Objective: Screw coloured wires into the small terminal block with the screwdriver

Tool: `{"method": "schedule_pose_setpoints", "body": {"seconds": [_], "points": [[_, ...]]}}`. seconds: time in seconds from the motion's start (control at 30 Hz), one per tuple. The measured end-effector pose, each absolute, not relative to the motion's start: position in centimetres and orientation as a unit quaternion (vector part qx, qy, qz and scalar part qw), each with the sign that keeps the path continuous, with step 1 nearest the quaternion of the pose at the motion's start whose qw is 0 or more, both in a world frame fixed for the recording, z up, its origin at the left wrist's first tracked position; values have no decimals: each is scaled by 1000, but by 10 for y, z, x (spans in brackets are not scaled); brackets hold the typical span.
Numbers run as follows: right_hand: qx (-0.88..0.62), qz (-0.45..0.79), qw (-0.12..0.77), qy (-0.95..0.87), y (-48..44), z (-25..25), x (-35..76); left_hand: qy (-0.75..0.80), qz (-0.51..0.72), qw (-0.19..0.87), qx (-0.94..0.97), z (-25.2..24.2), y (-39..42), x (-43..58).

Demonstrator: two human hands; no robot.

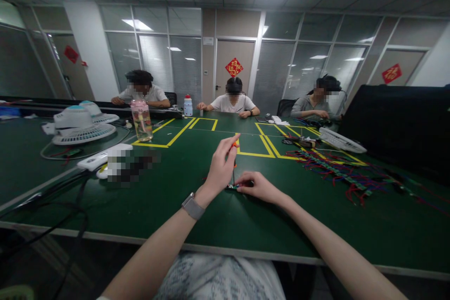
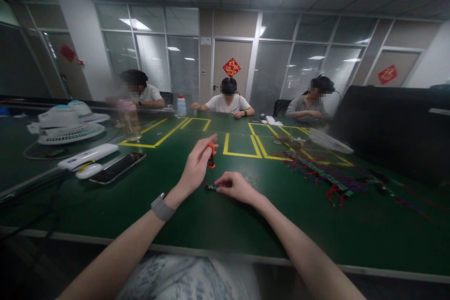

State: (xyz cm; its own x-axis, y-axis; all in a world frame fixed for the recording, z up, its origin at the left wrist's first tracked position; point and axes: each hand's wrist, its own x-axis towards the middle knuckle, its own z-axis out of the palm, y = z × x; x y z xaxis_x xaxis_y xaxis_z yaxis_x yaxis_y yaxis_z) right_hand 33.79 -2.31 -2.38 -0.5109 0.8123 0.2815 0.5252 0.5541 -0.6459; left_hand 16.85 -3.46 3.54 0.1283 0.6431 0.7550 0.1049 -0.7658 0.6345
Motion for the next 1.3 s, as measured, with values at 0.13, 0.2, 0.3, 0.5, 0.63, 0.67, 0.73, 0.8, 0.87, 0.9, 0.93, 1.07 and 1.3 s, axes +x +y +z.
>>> {"method": "schedule_pose_setpoints", "body": {"seconds": [0.13, 0.2, 0.3, 0.5, 0.63, 0.67, 0.73, 0.8, 0.87, 0.9, 0.93, 1.07, 1.3], "points": [[-405, 247, 286, -832, -23, -24, 338, 241, 608, 266, 709, 33, -33, 171], [-405, 248, 286, -832, -24, -23, 338, 259, 613, 224, 712, 35, -36, 170], [-405, 249, 287, -832, -24, -23, 337, 288, 617, 152, 717, 38, -39, 169], [-409, 253, 288, -828, -25, -22, 337, 269, 607, 196, 721, 38, -38, 168], [-411, 256, 285, -827, -26, -21, 337, 285, 612, 184, 715, 37, -37, 168], [-409, 256, 284, -828, -26, -21, 337, 295, 613, 168, 713, 37, -37, 168], [-407, 253, 283, -831, -27, -20, 337, 316, 616, 144, 707, 37, -37, 167], [-403, 252, 282, -833, -26, -20, 337, 323, 619, 146, 701, 37, -35, 167], [-402, 254, 282, -834, -26, -21, 337, 307, 627, 174, 695, 35, -32, 167], [-402, 255, 281, -834, -26, -21, 337, 293, 631, 195, 691, 34, -31, 168], [-402, 255, 281, -834, -26, -21, 337, 280, 634, 216, 687, 34, -30, 168], [-404, 259, 286, -829, -26, -22, 337, 280, 639, 210, 685, 34, -33, 168], [-402, 287, 301, -816, -29, -20, 335, 299, 642, 167, 686, 37, -33, 167]]}}
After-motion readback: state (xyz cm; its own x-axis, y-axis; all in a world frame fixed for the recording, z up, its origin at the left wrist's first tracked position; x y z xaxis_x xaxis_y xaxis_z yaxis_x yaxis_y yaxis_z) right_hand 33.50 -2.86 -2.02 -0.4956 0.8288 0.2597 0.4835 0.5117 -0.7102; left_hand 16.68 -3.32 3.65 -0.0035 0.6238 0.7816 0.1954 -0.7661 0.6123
